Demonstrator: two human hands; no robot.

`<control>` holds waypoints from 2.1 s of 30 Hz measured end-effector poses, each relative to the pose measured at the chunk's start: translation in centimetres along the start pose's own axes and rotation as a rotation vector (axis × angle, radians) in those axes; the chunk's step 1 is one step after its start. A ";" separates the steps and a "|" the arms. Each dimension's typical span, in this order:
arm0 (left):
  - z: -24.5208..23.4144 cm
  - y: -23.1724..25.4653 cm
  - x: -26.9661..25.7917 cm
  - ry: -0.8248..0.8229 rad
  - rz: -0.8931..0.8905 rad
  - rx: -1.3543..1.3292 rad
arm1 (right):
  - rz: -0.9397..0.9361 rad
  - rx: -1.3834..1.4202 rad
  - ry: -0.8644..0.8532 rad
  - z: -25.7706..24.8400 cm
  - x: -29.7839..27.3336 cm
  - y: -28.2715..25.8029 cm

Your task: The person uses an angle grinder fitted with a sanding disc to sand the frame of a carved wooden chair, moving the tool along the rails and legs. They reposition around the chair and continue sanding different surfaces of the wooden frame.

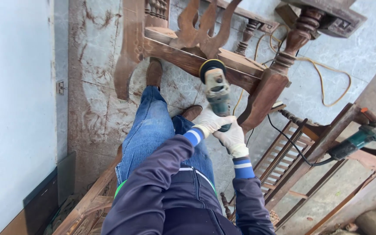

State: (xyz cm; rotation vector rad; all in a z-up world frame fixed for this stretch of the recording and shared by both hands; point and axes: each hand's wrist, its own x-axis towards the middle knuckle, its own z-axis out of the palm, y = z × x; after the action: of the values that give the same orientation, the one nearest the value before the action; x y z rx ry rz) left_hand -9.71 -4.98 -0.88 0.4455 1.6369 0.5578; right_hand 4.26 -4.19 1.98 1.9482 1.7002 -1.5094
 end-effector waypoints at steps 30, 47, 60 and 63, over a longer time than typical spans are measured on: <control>-13.5 0.2 0.7 -0.186 -0.096 0.172 | 0.044 0.244 0.199 12.1 -0.7 -6.5; -19.9 -3.6 1.8 0.058 0.004 -0.103 | 0.050 -0.129 -0.034 14.3 2.3 -15.1; -21.3 -1.7 2.7 0.045 0.012 -0.067 | -0.012 0.025 0.018 15.0 2.9 -14.8; -20.5 -2.6 2.4 0.022 -0.020 -0.137 | 0.025 -0.070 -0.049 14.2 3.1 -14.7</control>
State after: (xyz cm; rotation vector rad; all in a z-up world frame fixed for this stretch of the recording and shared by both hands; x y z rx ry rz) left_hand -30.27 -7.79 -2.41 0.3222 1.6110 0.6575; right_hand -16.11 -6.43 -0.23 1.8748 1.6792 -1.4570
